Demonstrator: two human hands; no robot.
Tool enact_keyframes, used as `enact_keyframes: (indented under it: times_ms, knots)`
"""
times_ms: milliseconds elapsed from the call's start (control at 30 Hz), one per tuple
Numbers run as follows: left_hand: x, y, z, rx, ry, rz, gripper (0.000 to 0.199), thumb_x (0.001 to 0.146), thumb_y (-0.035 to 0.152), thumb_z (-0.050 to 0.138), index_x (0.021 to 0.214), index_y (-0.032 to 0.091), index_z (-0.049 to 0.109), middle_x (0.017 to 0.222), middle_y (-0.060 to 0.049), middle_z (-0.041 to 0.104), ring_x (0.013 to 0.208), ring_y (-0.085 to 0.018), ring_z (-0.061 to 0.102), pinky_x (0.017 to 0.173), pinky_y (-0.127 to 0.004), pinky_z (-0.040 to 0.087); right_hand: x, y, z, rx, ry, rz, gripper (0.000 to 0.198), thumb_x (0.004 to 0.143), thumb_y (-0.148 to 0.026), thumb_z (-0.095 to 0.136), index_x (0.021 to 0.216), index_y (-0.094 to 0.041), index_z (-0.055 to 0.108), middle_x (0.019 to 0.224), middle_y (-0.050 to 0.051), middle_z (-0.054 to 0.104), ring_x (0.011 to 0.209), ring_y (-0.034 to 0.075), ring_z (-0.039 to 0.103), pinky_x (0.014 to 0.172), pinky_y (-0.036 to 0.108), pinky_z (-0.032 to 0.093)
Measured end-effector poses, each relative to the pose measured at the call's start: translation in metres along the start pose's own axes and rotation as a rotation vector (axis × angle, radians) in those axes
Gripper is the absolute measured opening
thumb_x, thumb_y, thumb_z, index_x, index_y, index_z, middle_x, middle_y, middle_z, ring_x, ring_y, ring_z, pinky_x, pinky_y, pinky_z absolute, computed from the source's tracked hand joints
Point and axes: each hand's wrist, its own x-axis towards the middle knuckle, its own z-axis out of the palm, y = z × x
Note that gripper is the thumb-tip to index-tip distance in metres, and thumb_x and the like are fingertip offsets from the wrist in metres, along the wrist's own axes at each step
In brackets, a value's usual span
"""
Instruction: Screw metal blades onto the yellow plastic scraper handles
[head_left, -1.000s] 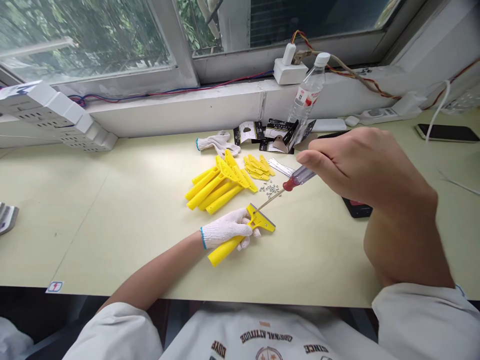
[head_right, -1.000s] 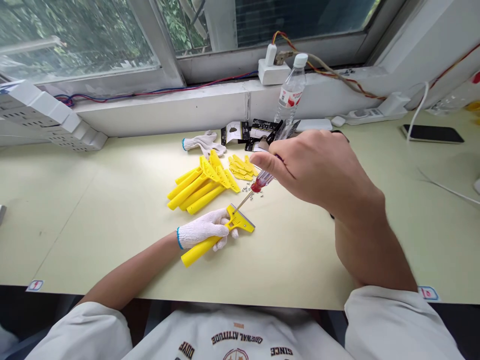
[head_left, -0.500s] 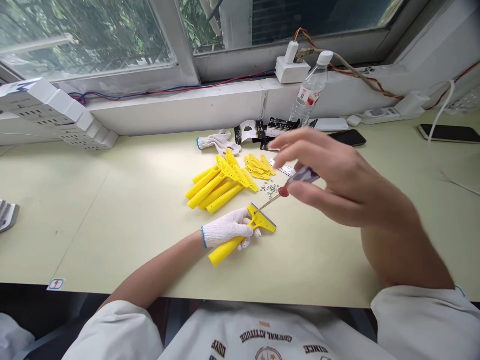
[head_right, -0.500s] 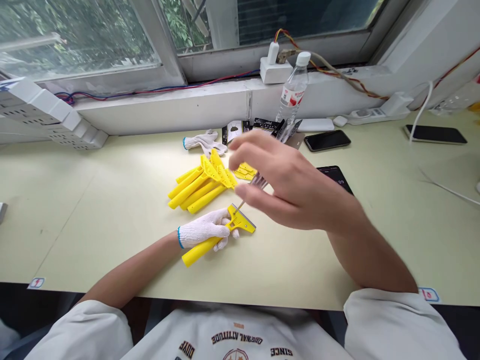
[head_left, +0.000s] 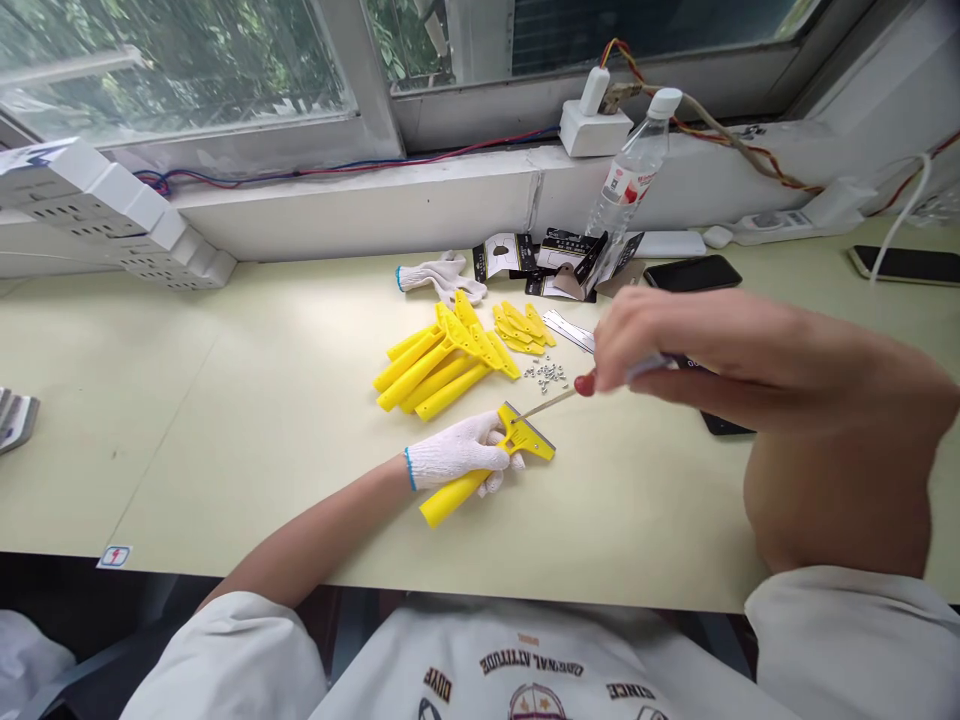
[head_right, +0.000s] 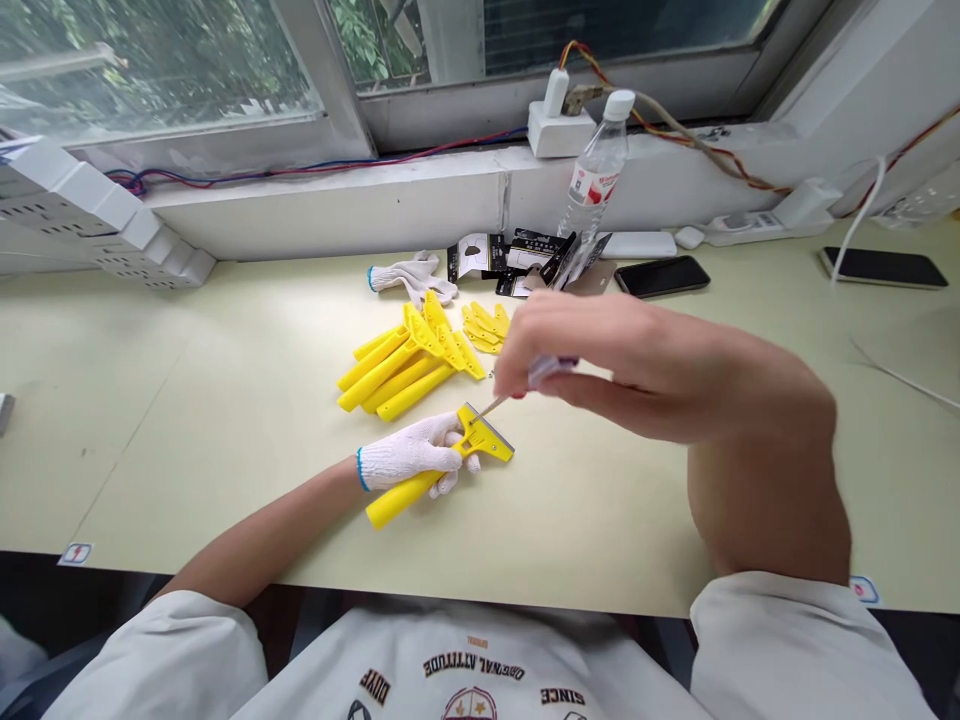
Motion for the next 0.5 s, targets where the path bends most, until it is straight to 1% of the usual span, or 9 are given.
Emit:
enact_keyframes:
  times_ms: [67, 133, 200, 267, 300, 333, 367, 433, 500]
  knots:
    - [0.000, 0.001, 0.001, 0.006, -0.002, 0.007, 0.043, 0.088, 0.025, 0.075, 0.127, 0.019, 0.057, 0.116, -0.009, 0.070, 0.062, -0.010, 0.067, 0.054, -0.024, 0.057, 0.002, 0.001, -0.003, 0.157, -0.156, -0.117, 0.017, 0.103, -0.026, 0.063, 0.117, -0.030, 0.072, 0.113, 0.008, 0.080, 0.106, 0.027, 0.075, 0.088, 0.040, 0.059]
    - [0.000, 0.002, 0.001, 0.005, 0.002, 0.007, 0.041, 0.088, 0.024, 0.074, 0.126, 0.018, 0.057, 0.116, -0.009, 0.070, 0.062, -0.009, 0.066, 0.054, -0.024, 0.057, 0.007, 0.000, 0.002, 0.166, -0.122, -0.090, 0.016, 0.102, -0.031, 0.067, 0.116, -0.028, 0.072, 0.119, 0.009, 0.080, 0.105, 0.026, 0.076, 0.088, 0.038, 0.060]
    - [0.000, 0.002, 0.002, -0.001, 0.003, 0.003, 0.040, 0.088, 0.025, 0.075, 0.123, 0.017, 0.058, 0.114, -0.008, 0.069, 0.062, -0.009, 0.066, 0.054, -0.024, 0.057, 0.012, -0.003, 0.013, 0.017, 0.084, 0.089, 0.020, 0.104, -0.041, 0.066, 0.116, -0.026, 0.070, 0.113, 0.008, 0.081, 0.095, 0.025, 0.077, 0.082, 0.037, 0.058]
    - [0.001, 0.002, 0.002, -0.007, 0.001, 0.004, 0.040, 0.087, 0.026, 0.076, 0.122, 0.017, 0.058, 0.112, -0.007, 0.069, 0.061, -0.009, 0.065, 0.053, -0.023, 0.057, 0.015, -0.006, 0.024, -0.265, 0.334, 0.365, 0.030, 0.107, -0.051, 0.059, 0.112, -0.024, 0.070, 0.089, 0.007, 0.078, 0.079, 0.026, 0.074, 0.073, 0.038, 0.053]
    - [0.001, 0.002, 0.002, -0.009, 0.000, 0.005, 0.041, 0.086, 0.026, 0.077, 0.122, 0.018, 0.057, 0.111, -0.007, 0.069, 0.061, -0.009, 0.065, 0.052, -0.023, 0.056, 0.015, -0.007, 0.027, -0.420, 0.420, 0.497, 0.036, 0.109, -0.054, 0.054, 0.109, -0.023, 0.070, 0.078, 0.006, 0.074, 0.073, 0.027, 0.072, 0.070, 0.038, 0.050]
    - [0.001, 0.002, 0.001, -0.011, 0.001, 0.004, 0.042, 0.086, 0.026, 0.077, 0.122, 0.018, 0.057, 0.110, -0.007, 0.069, 0.061, -0.009, 0.065, 0.052, -0.023, 0.056, 0.014, -0.007, 0.029, -0.547, 0.460, 0.586, 0.039, 0.110, -0.055, 0.049, 0.104, -0.022, 0.070, 0.071, 0.006, 0.070, 0.070, 0.028, 0.069, 0.068, 0.039, 0.047]
    - [0.001, 0.002, 0.002, -0.011, 0.002, 0.003, 0.042, 0.085, 0.025, 0.076, 0.122, 0.018, 0.057, 0.110, -0.007, 0.069, 0.061, -0.010, 0.065, 0.052, -0.023, 0.056, 0.012, -0.007, 0.028, -0.620, 0.445, 0.618, 0.040, 0.111, -0.054, 0.047, 0.102, -0.023, 0.070, 0.070, 0.006, 0.068, 0.068, 0.028, 0.067, 0.067, 0.039, 0.045]
    - [0.001, 0.002, 0.002, -0.007, 0.008, 0.001, 0.043, 0.085, 0.025, 0.076, 0.122, 0.018, 0.057, 0.110, -0.007, 0.070, 0.061, -0.010, 0.065, 0.052, -0.023, 0.056, 0.006, -0.006, 0.021, -0.576, 0.305, 0.530, 0.032, 0.110, -0.049, 0.051, 0.103, -0.024, 0.070, 0.079, 0.007, 0.072, 0.073, 0.027, 0.068, 0.069, 0.040, 0.046]
    - [0.000, 0.002, 0.003, 0.001, 0.009, 0.003, 0.042, 0.086, 0.025, 0.076, 0.122, 0.018, 0.056, 0.109, -0.007, 0.070, 0.060, -0.009, 0.065, 0.052, -0.023, 0.056, 0.000, -0.003, 0.010, -0.384, 0.167, 0.355, 0.021, 0.108, -0.044, 0.057, 0.111, -0.027, 0.069, 0.096, 0.007, 0.077, 0.084, 0.027, 0.071, 0.076, 0.041, 0.051]
